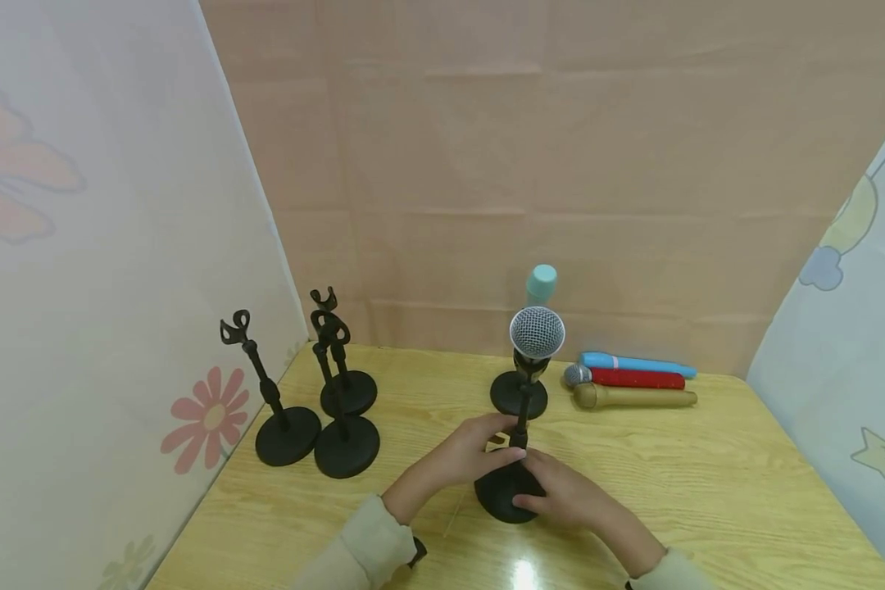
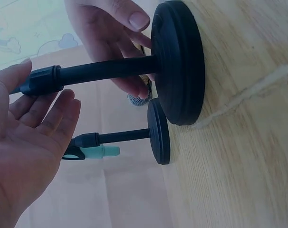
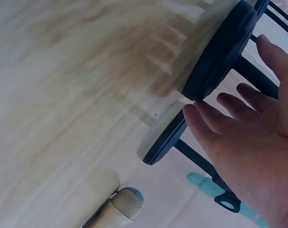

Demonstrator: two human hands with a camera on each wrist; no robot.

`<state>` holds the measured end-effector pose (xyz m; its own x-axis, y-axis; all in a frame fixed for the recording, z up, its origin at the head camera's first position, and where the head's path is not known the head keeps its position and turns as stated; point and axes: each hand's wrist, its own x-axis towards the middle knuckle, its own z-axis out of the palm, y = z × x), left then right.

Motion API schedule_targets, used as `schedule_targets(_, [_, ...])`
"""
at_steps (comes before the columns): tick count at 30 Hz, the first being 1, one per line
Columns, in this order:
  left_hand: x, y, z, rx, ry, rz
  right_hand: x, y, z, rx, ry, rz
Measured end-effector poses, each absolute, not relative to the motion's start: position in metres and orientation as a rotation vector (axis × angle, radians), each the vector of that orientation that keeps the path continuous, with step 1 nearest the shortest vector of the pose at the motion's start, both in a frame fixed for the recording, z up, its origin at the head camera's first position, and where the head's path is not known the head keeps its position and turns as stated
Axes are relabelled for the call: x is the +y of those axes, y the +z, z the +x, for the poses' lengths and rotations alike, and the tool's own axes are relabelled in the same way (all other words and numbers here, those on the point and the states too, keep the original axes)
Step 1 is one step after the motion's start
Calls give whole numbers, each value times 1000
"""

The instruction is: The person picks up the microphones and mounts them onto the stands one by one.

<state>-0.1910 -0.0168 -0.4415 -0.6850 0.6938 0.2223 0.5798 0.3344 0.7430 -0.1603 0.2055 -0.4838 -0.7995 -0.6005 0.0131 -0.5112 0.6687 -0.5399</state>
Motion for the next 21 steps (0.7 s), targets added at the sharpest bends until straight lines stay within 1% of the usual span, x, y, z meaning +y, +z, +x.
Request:
schedule_targets(5, [-16,-443,-192,2437,1291,1186,205,-484,-158,2718,-752,-880])
schedule_targets(12, [-13,-443,-194,2438,1274,1216,206,-483,-156,2723,-704,-904])
schedule_targets(21, [-9,-444,-195,2510,1332,1102,205,-478,-155,2720,-646,-822])
